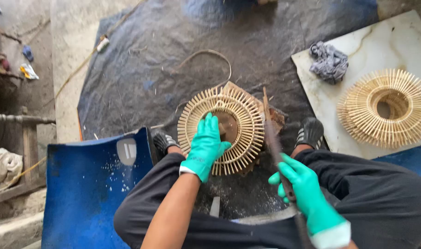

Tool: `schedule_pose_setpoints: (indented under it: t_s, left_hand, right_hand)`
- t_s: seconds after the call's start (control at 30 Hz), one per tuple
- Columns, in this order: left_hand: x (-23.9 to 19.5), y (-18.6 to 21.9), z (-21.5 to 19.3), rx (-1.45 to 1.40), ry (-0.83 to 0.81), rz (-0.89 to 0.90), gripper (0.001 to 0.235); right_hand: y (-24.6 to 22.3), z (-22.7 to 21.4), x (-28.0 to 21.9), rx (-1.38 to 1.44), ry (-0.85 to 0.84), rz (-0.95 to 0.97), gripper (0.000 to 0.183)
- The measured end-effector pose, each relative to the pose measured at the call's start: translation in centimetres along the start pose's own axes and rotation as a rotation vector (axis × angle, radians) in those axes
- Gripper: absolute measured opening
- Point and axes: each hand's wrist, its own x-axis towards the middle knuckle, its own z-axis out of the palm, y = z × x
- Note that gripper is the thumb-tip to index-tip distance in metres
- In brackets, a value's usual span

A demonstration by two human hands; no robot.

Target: Manufacturing and shaping circular bamboo furniture components using a metal file, hammer, and pliers.

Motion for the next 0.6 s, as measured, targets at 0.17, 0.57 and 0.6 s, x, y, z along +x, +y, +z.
schedule_pose_setpoints:
  t_s: [0.17, 0.57, 0.6]
  left_hand:
    - [1.2, -0.8, -0.4, 0.095, -0.078, 0.053, 0.101]
    - [3.3, -5.1, 5.6, 0.374, 0.043, 0.258, 0.087]
    - [3.5, -6.3, 9.0, 0.562, 0.152, 0.178, 0.083]
  right_hand:
    - [0.9, -0.4, 1.4, 0.035, -0.038, -0.073, 0.05]
    - [0.7, -0.8, 0.7, -0.001, -0.024, -0.051, 0.047]
    - [1.3, -0.6, 0.7, 0.024, 0.074, -0.036, 0.046]
